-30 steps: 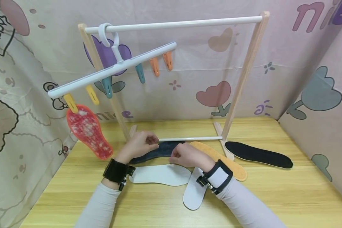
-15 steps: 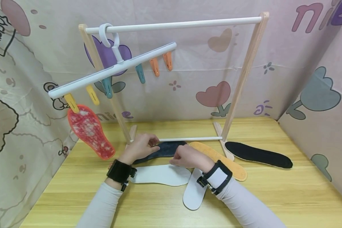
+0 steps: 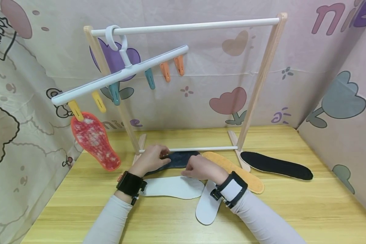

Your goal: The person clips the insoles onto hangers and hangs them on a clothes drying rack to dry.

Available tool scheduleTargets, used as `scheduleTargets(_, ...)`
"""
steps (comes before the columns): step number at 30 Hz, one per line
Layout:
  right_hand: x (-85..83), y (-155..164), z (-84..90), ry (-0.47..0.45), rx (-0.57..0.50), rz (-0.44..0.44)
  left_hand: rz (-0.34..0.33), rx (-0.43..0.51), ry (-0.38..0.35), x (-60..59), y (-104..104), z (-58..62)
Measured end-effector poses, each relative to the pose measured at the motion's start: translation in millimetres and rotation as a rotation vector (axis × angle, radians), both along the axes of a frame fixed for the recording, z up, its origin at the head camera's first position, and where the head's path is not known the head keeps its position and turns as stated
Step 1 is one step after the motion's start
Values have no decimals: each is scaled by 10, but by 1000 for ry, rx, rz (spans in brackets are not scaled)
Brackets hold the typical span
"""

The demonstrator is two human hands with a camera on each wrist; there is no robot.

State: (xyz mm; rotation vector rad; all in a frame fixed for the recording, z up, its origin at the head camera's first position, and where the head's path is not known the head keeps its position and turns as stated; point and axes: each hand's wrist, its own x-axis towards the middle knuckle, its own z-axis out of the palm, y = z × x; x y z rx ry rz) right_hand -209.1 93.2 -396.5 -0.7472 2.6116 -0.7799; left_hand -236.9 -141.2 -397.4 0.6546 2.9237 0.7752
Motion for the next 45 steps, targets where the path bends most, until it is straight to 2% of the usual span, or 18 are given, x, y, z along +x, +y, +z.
scheduleTargets(26,1,-5,-16,26,-26,-10,18,-56,-24,-10,2,-79)
scheduleTargets(45,-33,-9,-49,42,-44,-8,2,-48,-56,-37,-12,-111)
